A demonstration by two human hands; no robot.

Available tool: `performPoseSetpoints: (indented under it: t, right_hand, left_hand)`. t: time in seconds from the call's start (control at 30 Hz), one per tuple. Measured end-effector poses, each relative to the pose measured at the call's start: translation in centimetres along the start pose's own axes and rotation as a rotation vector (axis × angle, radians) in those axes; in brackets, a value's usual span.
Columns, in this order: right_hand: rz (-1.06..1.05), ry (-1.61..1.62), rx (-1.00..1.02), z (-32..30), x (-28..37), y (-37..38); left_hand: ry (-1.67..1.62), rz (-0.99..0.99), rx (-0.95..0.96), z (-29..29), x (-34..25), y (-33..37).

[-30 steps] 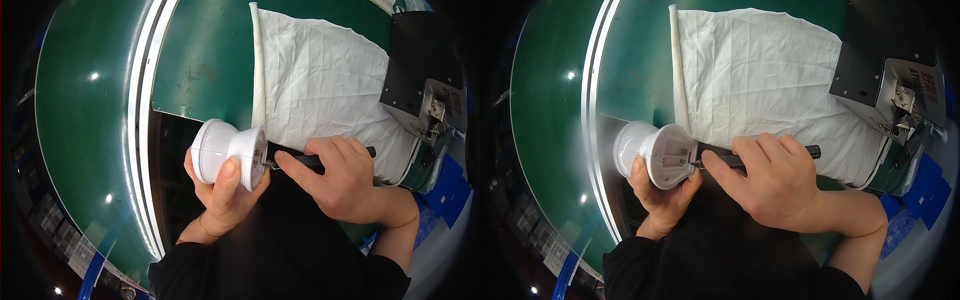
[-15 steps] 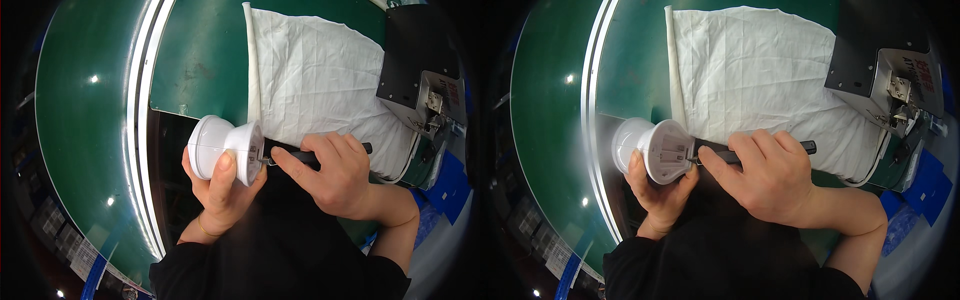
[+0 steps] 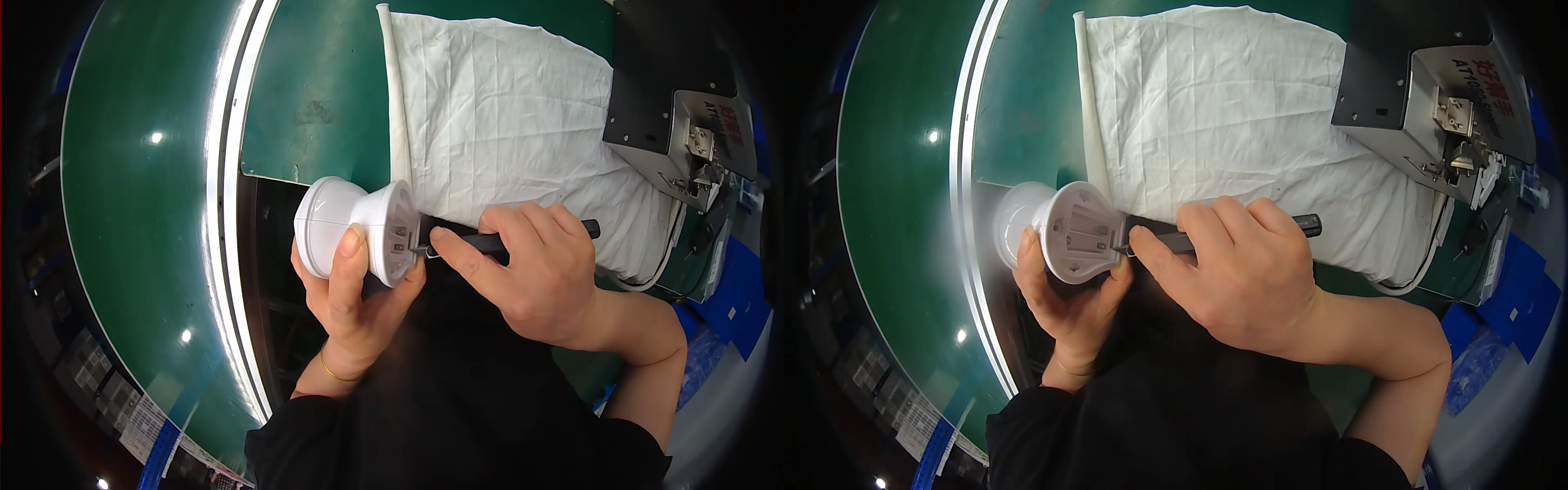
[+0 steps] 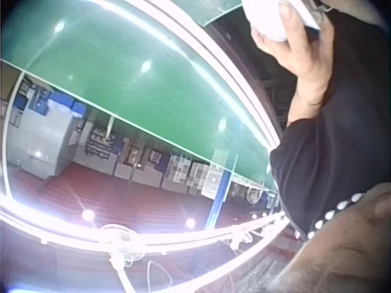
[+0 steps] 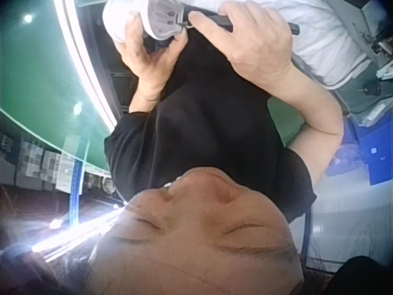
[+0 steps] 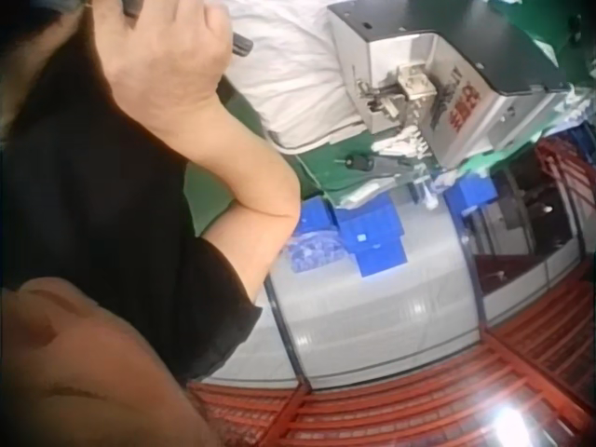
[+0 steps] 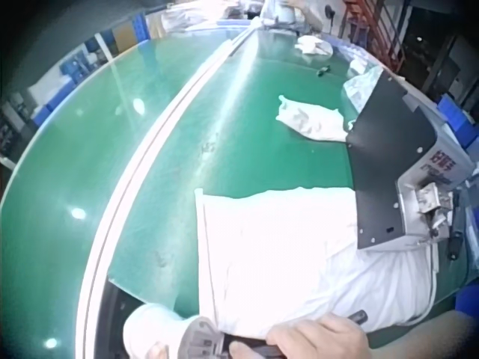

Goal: Assembling plastic components using an electric screwdriver and tweezers at a factory workbench.

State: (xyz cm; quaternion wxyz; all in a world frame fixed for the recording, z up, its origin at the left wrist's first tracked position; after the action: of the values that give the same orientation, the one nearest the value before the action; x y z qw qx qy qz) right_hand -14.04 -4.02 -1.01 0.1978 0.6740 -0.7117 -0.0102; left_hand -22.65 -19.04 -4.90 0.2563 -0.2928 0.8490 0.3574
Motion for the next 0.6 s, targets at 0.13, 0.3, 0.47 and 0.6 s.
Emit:
performPoseSetpoints:
  t: [0.13,0.3,0.47,0.6]
  right_hand:
    - [-0.004,-0.005,-0.007,-0.03,0.07,-0.09]
    - [-0.007,-0.019,-0.006,0.06,0.09,-0.2]
    - [-0.001,-0.058,-0.023,0.09,0.22,-0.24]
    - [0.0,-0.047,-0.037,0.1,-0.01,-0.17]
  left_hand:
    - [0.03,0.008,0.001,-0.17,-0.26,0.19]
    - [0.023,-0.007,-0.018,-0.09,-0.2,0.22]
    - [-0.018,-0.014,-0.003,-0.06,0.03,0.18]
    - [0.017,0.021,-0.021,-0.12,-0.33,0.5]
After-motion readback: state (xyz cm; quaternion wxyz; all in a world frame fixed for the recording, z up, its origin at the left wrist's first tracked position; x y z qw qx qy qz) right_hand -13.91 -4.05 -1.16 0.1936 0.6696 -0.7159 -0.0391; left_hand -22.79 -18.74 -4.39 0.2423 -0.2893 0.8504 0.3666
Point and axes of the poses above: each hand's wrist, its own y-axis towards the middle knuckle, its own z-axis out of the palm, x = y × z, the point moved 6 cm from there along y, towards the middle knuckle, and after that the axes turned 2 degrees about -x, right-handed, at the moved point
